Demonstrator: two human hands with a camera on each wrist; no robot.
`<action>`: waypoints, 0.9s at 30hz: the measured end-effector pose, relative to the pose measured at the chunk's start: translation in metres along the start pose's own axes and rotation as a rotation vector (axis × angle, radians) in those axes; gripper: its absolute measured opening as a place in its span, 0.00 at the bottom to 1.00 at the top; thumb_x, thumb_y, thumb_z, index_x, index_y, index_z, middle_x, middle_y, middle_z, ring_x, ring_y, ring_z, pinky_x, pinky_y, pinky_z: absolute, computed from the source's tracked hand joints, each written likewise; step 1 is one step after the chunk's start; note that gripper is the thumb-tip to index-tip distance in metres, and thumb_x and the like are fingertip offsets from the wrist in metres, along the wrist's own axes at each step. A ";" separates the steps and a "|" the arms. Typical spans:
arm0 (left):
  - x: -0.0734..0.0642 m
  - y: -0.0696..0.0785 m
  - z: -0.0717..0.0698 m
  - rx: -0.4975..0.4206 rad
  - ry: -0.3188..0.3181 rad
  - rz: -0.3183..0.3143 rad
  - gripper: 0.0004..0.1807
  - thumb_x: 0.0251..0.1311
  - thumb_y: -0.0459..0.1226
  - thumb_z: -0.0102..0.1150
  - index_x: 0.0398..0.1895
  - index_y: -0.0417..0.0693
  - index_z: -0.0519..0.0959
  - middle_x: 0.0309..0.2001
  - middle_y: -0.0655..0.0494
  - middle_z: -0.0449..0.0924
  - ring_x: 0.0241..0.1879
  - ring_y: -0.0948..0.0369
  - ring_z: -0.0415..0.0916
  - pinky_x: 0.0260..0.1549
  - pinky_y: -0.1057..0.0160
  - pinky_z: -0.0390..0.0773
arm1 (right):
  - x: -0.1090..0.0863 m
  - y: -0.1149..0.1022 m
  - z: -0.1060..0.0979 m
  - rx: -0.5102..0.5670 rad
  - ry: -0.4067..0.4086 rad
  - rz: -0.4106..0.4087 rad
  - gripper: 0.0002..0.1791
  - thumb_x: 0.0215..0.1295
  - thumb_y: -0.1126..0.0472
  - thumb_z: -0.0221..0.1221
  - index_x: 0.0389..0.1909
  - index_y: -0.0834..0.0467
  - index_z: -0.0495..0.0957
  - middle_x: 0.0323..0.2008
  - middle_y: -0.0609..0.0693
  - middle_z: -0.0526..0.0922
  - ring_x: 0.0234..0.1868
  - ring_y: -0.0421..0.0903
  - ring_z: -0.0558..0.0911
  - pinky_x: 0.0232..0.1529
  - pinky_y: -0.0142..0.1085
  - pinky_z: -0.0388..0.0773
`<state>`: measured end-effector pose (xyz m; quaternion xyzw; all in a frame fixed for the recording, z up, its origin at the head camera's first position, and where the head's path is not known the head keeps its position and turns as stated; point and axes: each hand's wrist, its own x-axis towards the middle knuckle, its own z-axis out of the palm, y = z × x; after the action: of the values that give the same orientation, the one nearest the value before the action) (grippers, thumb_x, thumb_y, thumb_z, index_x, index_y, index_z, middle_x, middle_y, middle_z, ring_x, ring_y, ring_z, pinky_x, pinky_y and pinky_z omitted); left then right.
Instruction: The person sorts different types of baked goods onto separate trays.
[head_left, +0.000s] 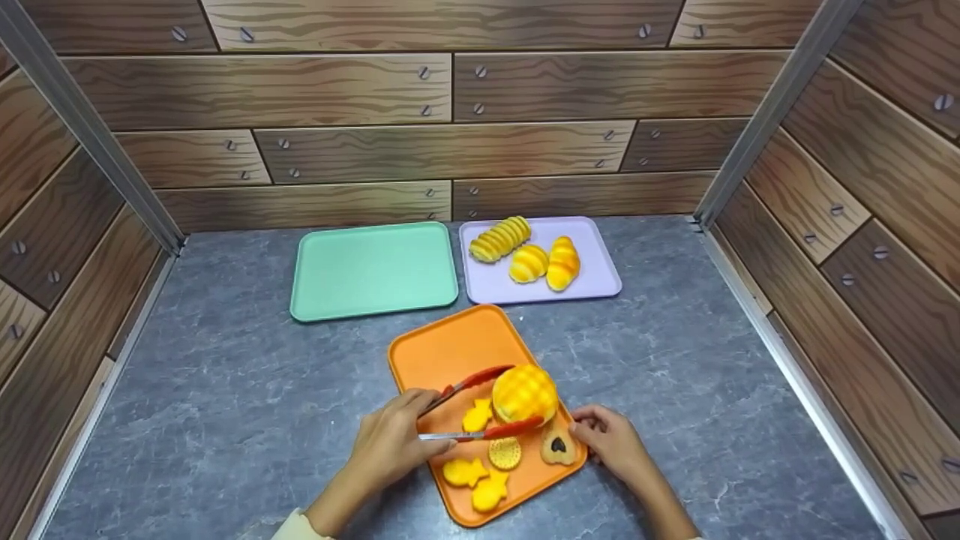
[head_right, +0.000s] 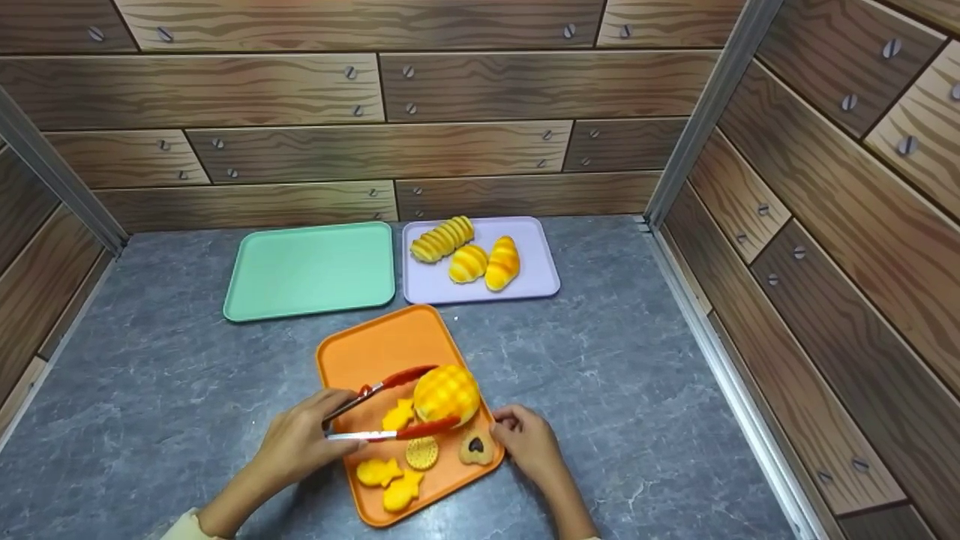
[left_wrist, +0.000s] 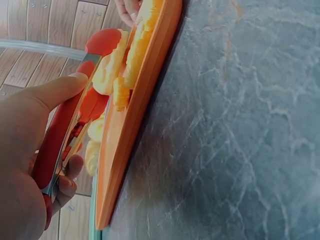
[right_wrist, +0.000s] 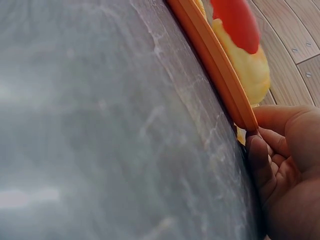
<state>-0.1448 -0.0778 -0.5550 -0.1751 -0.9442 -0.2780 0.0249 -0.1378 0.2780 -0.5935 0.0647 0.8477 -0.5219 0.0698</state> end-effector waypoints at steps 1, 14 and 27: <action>0.001 0.000 -0.001 -0.009 0.002 -0.012 0.37 0.48 0.62 0.73 0.61 0.58 0.79 0.56 0.62 0.81 0.53 0.59 0.81 0.46 0.49 0.81 | 0.000 0.000 0.000 0.000 0.002 0.004 0.13 0.63 0.59 0.67 0.45 0.61 0.83 0.28 0.48 0.76 0.20 0.40 0.72 0.20 0.31 0.73; 0.021 -0.016 -0.009 -0.005 0.161 -0.052 0.35 0.49 0.59 0.74 0.60 0.57 0.80 0.56 0.60 0.82 0.51 0.58 0.82 0.42 0.52 0.80 | 0.001 -0.001 0.001 -0.005 0.007 0.009 0.13 0.63 0.58 0.67 0.45 0.61 0.84 0.28 0.48 0.77 0.20 0.39 0.73 0.20 0.31 0.73; 0.063 -0.022 -0.003 -0.044 0.238 -0.199 0.40 0.49 0.58 0.74 0.65 0.54 0.77 0.60 0.55 0.79 0.57 0.51 0.79 0.48 0.43 0.77 | 0.002 0.000 0.001 0.017 -0.002 0.042 0.14 0.62 0.60 0.67 0.46 0.62 0.83 0.27 0.48 0.76 0.20 0.40 0.72 0.20 0.31 0.73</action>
<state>-0.2112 -0.0768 -0.5549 -0.0469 -0.9410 -0.3183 0.1052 -0.1394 0.2771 -0.5946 0.0826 0.8415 -0.5277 0.0809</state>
